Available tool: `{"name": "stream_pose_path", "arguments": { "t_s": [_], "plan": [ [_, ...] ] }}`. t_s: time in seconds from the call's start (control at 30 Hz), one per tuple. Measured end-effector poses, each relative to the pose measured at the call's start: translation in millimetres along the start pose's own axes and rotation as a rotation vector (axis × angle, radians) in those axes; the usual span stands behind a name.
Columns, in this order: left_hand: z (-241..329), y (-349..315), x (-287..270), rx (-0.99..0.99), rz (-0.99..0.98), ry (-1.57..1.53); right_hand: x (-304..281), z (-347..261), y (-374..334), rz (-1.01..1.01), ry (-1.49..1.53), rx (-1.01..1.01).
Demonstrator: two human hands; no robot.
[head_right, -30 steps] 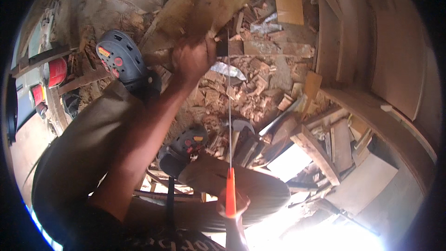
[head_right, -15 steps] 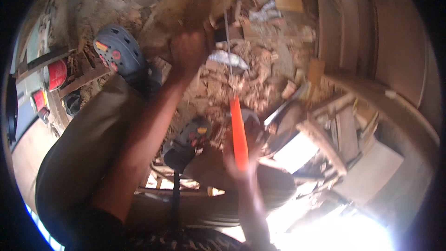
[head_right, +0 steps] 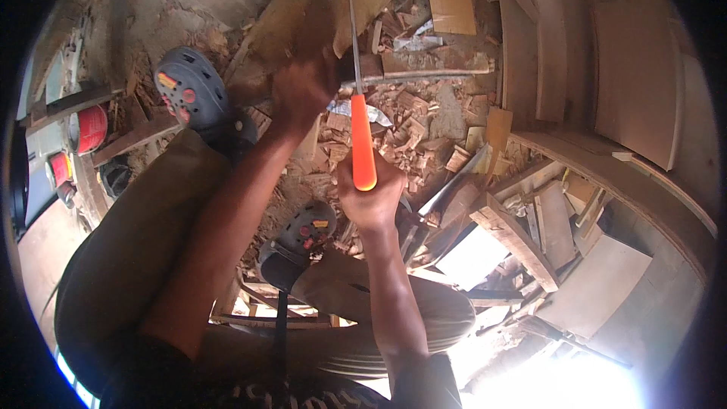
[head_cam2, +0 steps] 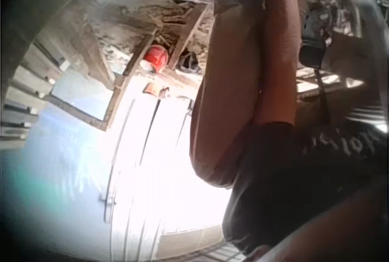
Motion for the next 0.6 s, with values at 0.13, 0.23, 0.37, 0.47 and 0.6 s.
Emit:
{"name": "stream_pose_path", "arguments": {
  "t_s": [0.13,0.23,0.37,0.47,0.6],
  "plan": [
    [-0.6,-8.7,-7.6,0.097,0.236,0.011,-2.2,10.5,-3.4,-0.031,-0.068,0.034],
    [3.3,-8.8,-6.5,0.072,0.198,0.039,-4.1,14.6,-4.4,-0.002,-0.052,0.031],
    [1.5,-7.2,-0.8,-0.005,0.005,0.098,-16.2,22.0,-51.9,-0.068,-0.149,0.191],
    [-0.4,-6.2,-12.6,0.089,0.230,0.087,-92.1,20.9,-193.3,-0.172,-0.245,0.363],
    [2.3,-1.0,-15.2,0.072,0.280,0.087,-78.2,15.3,-148.0,0.009,-0.313,0.051]
  ]
}}
Point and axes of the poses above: each hand's wrist, its own y-axis towards the middle knuckle, its own x-axis out of the palm, z = x × y, the point moved 7 cm from there along y, towards the middle knuckle, and after that the axes turned 1 degree about x, right-handed, at the moved point
